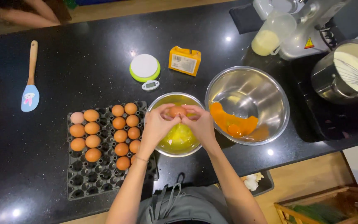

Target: Crack eggs and separate the egg yolks from the whites into two different stainless steel bowls.

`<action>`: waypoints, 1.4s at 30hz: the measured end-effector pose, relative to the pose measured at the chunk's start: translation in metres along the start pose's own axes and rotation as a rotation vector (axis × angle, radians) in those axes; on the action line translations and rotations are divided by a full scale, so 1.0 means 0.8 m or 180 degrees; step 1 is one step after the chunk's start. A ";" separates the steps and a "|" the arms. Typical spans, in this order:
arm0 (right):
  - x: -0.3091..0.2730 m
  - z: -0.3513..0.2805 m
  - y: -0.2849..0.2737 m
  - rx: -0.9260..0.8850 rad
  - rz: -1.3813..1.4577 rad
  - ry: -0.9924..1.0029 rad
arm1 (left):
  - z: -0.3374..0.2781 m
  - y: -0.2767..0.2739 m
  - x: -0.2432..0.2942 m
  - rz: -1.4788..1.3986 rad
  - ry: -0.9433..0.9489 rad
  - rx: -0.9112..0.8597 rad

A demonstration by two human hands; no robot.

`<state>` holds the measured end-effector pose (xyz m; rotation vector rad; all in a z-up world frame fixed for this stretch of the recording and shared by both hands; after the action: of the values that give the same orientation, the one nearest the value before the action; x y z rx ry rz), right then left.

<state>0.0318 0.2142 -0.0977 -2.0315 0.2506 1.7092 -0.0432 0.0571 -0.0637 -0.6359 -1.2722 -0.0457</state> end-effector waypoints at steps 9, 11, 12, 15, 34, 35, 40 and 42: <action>0.012 0.002 0.002 0.0064 0.0158 -0.0046 | -0.002 0.006 -0.003 -0.0058 -0.0027 0.0097; 0.012 0.001 0.002 0.0070 0.0221 -0.0026 | -0.003 0.007 -0.004 -0.0039 -0.0056 0.0140; 0.012 0.001 0.003 0.0066 0.0221 -0.0022 | -0.003 0.007 -0.005 -0.0038 -0.0062 0.0140; 0.013 0.002 0.003 0.0051 0.0309 0.0005 | -0.003 0.007 -0.005 -0.0046 -0.0077 0.0149; -0.003 -0.014 -0.006 -0.0284 0.1330 -0.0081 | 0.000 0.002 -0.023 -0.0968 -0.0307 0.0150; -0.002 -0.015 -0.007 -0.0270 0.1360 -0.0113 | 0.000 0.003 -0.024 -0.1097 -0.0287 0.0153; 0.008 -0.015 -0.006 -0.0265 0.1372 -0.0204 | -0.005 0.001 -0.017 -0.1455 -0.0232 0.0268; 0.014 -0.015 -0.004 -0.0267 0.1319 -0.0210 | -0.007 -0.001 -0.013 -0.1516 -0.0199 0.0308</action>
<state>0.0464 0.2132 -0.1060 -2.0837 0.6238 2.0568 -0.0421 0.0508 -0.0732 -0.2422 -1.4547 -0.3573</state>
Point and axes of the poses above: each hand's wrist, its own z-axis towards the middle knuckle, its own y-axis out of the palm, x = y × z, the point moved 3 cm from there along z, towards the middle knuckle, and after that the axes turned 6 degrees about y, right-handed, at the moved point
